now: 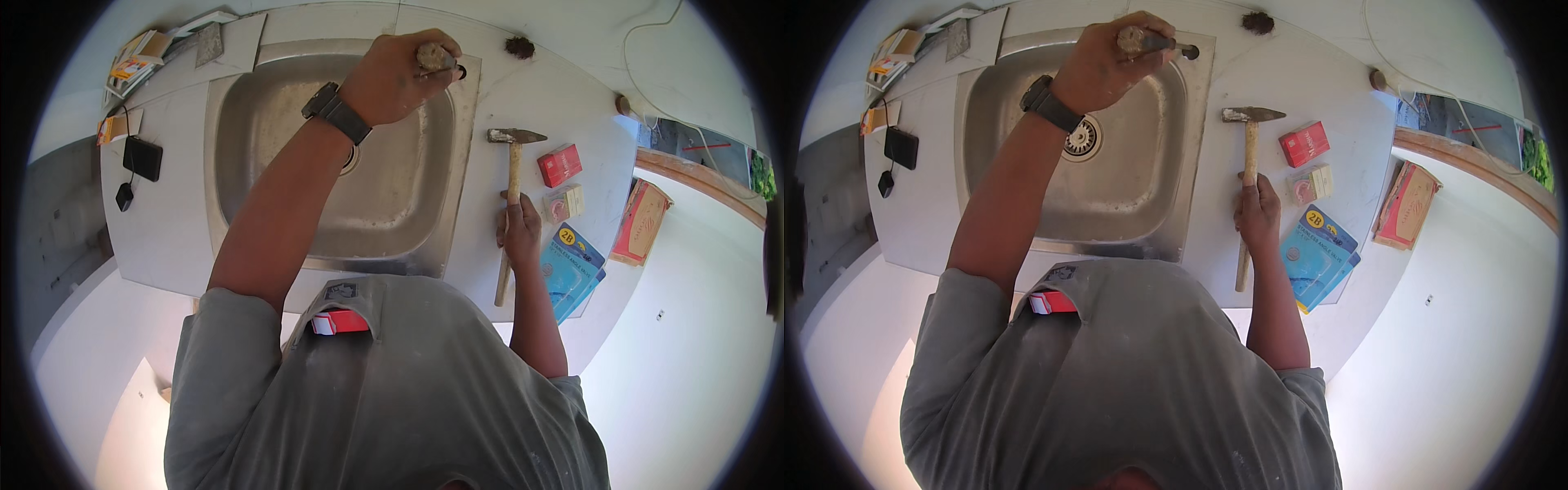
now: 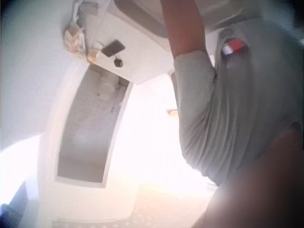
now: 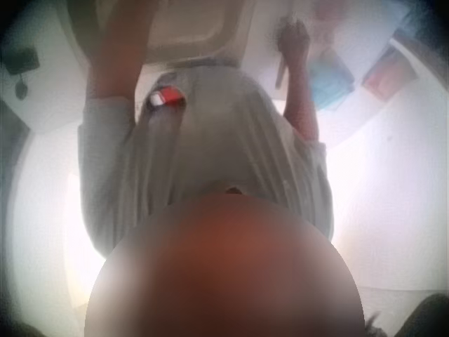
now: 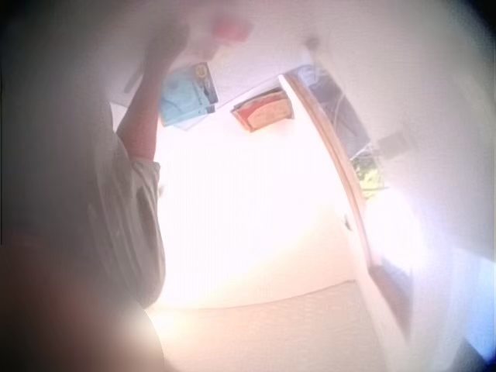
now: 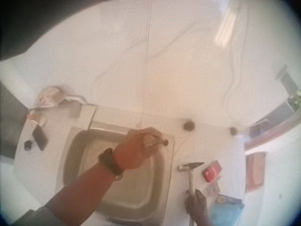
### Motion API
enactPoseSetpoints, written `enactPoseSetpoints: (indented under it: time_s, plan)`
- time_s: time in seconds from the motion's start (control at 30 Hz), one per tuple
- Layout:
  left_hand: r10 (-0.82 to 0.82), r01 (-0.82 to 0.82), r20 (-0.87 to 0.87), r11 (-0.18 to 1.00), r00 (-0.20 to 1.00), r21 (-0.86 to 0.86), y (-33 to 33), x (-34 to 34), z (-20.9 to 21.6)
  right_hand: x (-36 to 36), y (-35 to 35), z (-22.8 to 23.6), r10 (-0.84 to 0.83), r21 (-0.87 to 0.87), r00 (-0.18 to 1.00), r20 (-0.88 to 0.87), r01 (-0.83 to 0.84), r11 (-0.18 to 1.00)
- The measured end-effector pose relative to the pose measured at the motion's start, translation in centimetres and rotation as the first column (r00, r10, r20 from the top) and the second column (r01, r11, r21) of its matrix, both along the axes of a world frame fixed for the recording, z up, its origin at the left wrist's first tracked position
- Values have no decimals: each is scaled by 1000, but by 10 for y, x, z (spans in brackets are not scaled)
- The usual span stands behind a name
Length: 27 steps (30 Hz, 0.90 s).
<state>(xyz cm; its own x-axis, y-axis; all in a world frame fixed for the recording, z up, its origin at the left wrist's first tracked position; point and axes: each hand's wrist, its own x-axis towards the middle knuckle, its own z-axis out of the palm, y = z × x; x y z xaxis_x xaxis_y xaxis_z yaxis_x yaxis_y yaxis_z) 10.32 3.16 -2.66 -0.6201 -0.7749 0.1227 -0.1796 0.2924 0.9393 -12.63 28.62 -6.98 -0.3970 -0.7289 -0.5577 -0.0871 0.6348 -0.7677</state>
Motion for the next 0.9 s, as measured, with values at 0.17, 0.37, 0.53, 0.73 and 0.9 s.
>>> enactPoseSetpoints:
  time_s: [0.17, 0.37, 0.53, 0.73, 0.9]
  plan:
    - [131, -131, -21, 991, 991, 7, 22, 5, -7, 2, 0, -2, -36, -4, 999, -5, 36, 999]
    - [264, -265, -93, 964, 960, -7, 42, 0, -31, 0, 2, -6, 10, -14, 999, -34, -10, 1000]
    - [344, -364, -151, 922, 927, -135, 59, -9, -48, -3, 3, -12, 34, -16, 997, -65, -35, 999]
    - [336, -341, -195, 940, 921, 10, 61, -12, -65, 12, -1, 18, 100, -79, 918, -384, -141, 987]
    - [315, -289, -219, 947, 924, 143, 57, -16, -71, 32, -12, 95, 299, -86, 833, -466, -379, 921]
